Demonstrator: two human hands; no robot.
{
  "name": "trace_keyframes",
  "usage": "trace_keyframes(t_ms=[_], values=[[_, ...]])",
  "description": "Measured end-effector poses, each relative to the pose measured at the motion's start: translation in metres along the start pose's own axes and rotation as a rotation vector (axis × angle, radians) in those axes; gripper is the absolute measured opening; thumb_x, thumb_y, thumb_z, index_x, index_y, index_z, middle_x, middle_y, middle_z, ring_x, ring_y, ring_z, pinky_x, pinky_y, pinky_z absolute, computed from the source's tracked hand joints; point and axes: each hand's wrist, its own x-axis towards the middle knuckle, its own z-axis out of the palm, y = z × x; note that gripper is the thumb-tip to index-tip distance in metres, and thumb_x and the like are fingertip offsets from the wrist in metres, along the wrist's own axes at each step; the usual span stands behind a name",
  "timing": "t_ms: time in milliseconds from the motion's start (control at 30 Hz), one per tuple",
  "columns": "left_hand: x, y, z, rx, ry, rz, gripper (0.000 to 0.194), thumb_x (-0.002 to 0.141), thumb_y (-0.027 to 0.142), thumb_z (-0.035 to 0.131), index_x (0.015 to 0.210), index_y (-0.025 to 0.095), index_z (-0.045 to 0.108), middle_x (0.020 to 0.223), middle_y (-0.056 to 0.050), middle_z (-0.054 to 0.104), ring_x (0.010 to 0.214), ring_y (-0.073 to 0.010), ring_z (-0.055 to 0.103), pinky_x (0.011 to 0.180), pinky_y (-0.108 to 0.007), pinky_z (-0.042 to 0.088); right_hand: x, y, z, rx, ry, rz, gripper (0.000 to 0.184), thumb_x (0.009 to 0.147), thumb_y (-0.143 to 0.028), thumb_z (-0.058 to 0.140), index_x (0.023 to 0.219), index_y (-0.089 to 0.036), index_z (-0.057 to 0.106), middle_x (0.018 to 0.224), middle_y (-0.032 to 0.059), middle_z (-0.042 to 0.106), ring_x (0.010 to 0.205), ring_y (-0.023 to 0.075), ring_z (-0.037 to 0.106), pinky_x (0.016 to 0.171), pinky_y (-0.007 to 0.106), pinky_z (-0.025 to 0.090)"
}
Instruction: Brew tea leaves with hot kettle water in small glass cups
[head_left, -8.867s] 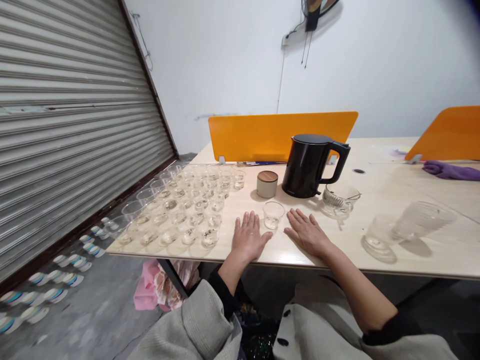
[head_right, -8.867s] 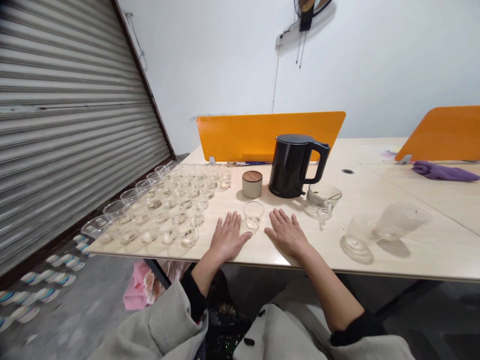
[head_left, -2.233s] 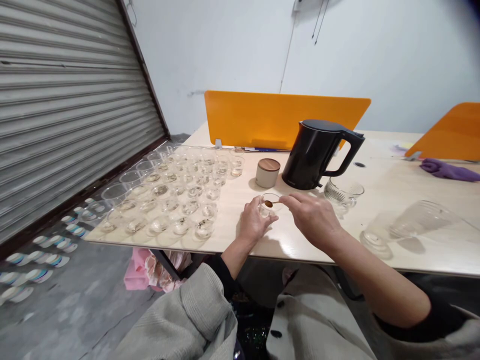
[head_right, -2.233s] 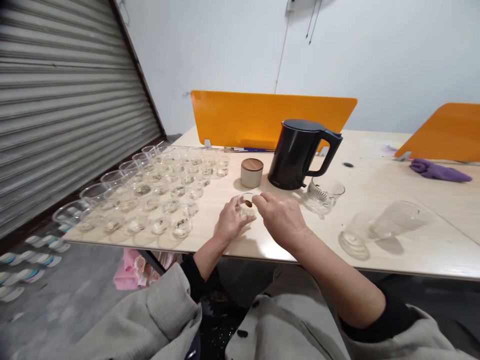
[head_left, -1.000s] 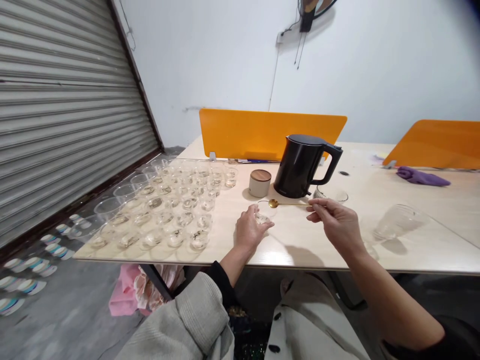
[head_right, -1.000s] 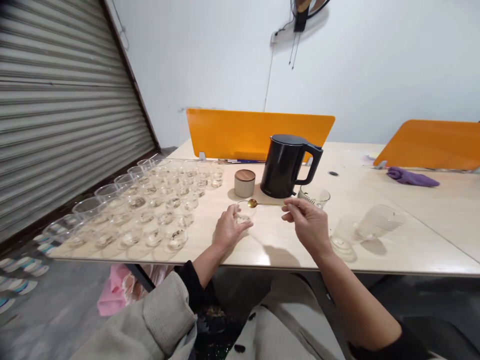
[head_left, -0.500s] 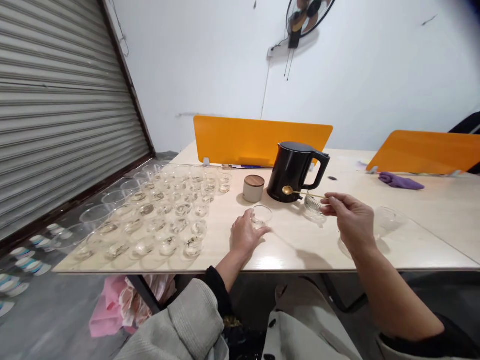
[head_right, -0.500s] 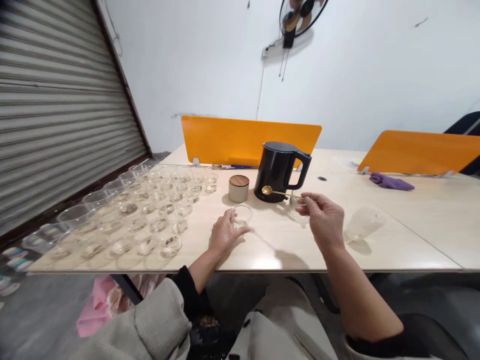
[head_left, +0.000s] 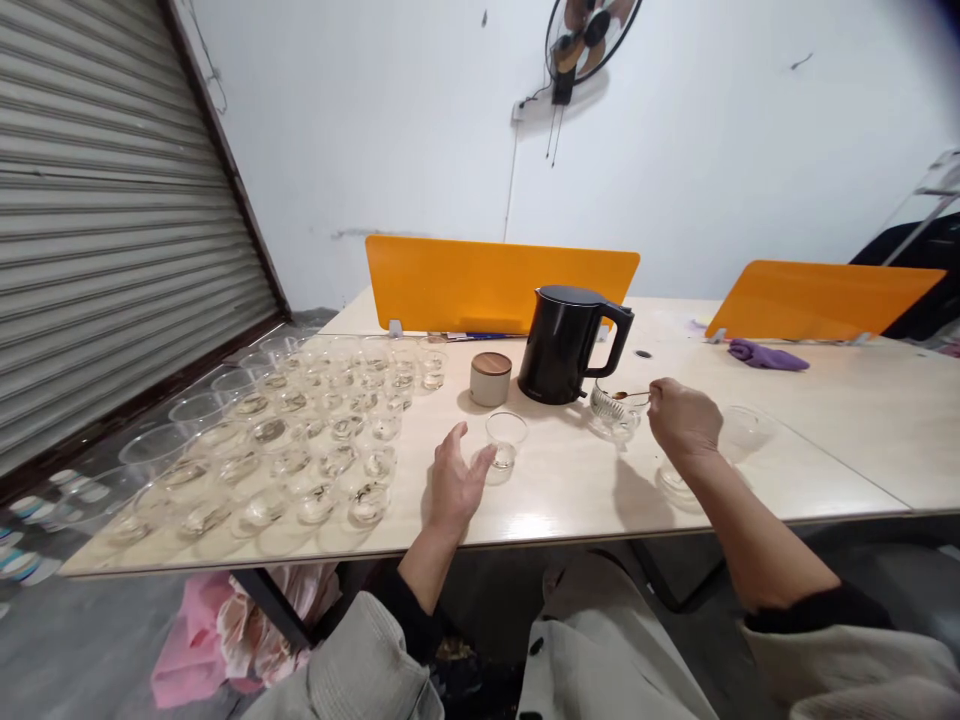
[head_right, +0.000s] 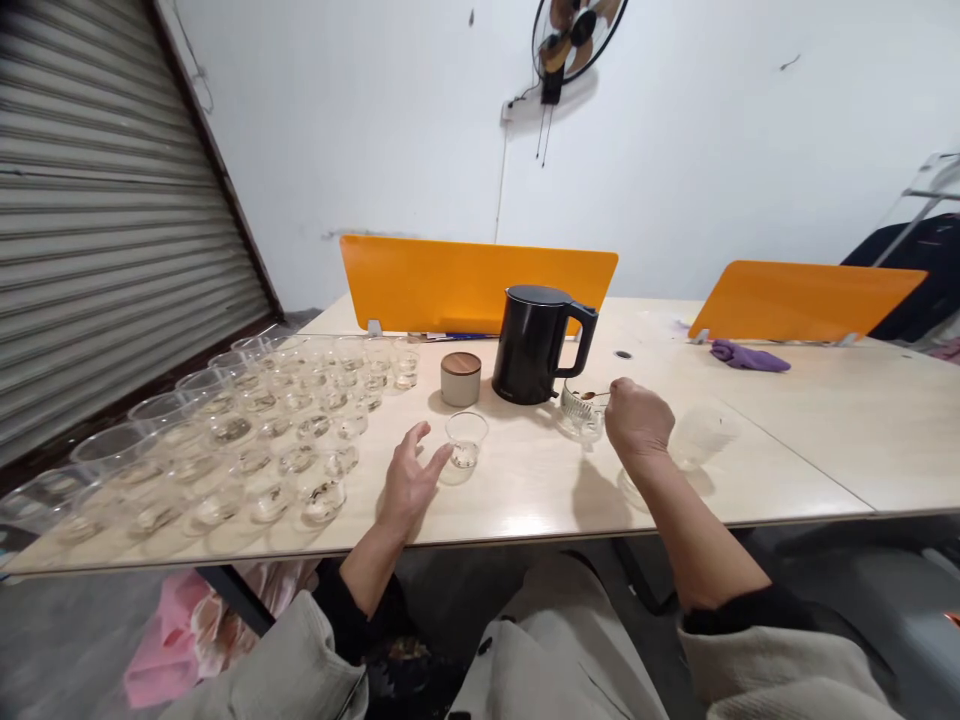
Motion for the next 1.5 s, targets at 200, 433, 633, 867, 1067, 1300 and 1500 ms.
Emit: trace_keyframes(t_ms=[200, 433, 633, 867, 1067, 1300, 1500], values=[[-0.006, -0.014, -0.013, 0.346, -0.071, 0.136, 0.047, 0.099, 0.025, 0.051, 0.144, 0.013, 0.051, 0.152, -0.018, 0.056, 0.145, -0.0311, 0.047, 0.125, -0.05, 0.032, 0.002, -0.008, 0.026, -0.068, -0.092, -0.044, 0.041, 0.09, -0.042, 0.056, 0.108, -0.011, 0.076, 0.082, 0.024, 0.074, 0.066, 0.0291, 0.068, 0.058, 0.036, 0.04], [-0.007, -0.009, -0.012, 0.526, -0.19, 0.118, 0.051, 0.102, 0.024, 0.044, 0.151, 0.009, 0.048, 0.162, -0.018, 0.046, 0.154, -0.0341, 0.035, 0.129, -0.053, 0.021, -0.038, 0.004, 0.018, 0.028, 0.25, -0.101, 0.054, 0.101, -0.044, 0.045, 0.142, -0.012, 0.06, 0.11, 0.0253, 0.073, 0.092, 0.0384, 0.071, 0.068, 0.045, 0.052], [-0.005, -0.004, -0.009, 0.576, -0.224, 0.137, 0.055, 0.102, 0.027, 0.046, 0.155, 0.014, 0.045, 0.167, -0.016, 0.036, 0.157, -0.0363, 0.027, 0.129, -0.057, 0.02, -0.086, -0.034, 0.05, 0.427, 0.128, -0.425, 0.052, 0.102, -0.05, 0.048, 0.144, -0.021, 0.058, 0.135, 0.0172, 0.067, 0.118, 0.0338, 0.066, 0.092, 0.048, 0.056], [-0.009, 0.002, -0.007, 0.55, -0.302, 0.181, 0.057, 0.103, 0.032, 0.046, 0.159, 0.021, 0.04, 0.171, -0.012, 0.03, 0.16, -0.0347, 0.02, 0.13, -0.06, 0.014, -0.089, -0.069, 0.115, 0.416, -0.228, -0.629, 0.058, 0.101, -0.045, 0.05, 0.15, -0.015, 0.054, 0.153, 0.024, 0.054, 0.143, 0.0397, 0.05, 0.112, 0.06, 0.045], [-0.014, 0.009, -0.009, 0.56, -0.365, 0.23, 0.057, 0.105, 0.033, 0.044, 0.161, 0.026, 0.037, 0.17, -0.008, 0.031, 0.161, -0.034, 0.018, 0.127, -0.068, 0.01, -0.092, -0.081, 0.118, 0.426, -0.326, -0.717, 0.055, 0.105, -0.047, 0.045, 0.149, -0.017, 0.057, 0.156, 0.0218, 0.051, 0.149, 0.0394, 0.042, 0.117, 0.067, 0.034], [-0.017, 0.008, -0.009, 0.611, -0.383, 0.268, 0.057, 0.106, 0.033, 0.042, 0.161, 0.027, 0.035, 0.17, -0.007, 0.032, 0.16, -0.0344, 0.018, 0.126, -0.071, 0.012, -0.081, -0.09, 0.126, 0.46, -0.371, -0.707, 0.05, 0.107, -0.042, 0.042, 0.151, -0.023, 0.056, 0.157, 0.0169, 0.052, 0.149, 0.0353, 0.043, 0.117, 0.064, 0.034], [-0.018, 0.003, -0.009, 0.688, -0.394, 0.296, 0.056, 0.108, 0.038, 0.033, 0.162, 0.024, 0.033, 0.171, -0.003, 0.03, 0.161, -0.031, 0.018, 0.127, -0.069, 0.014, -0.072, -0.083, 0.13, 0.485, -0.439, -0.704, 0.058, 0.105, -0.045, 0.039, 0.155, -0.019, 0.051, 0.161, 0.017, 0.047, 0.152, 0.0344, 0.038, 0.121, 0.061, 0.03]])
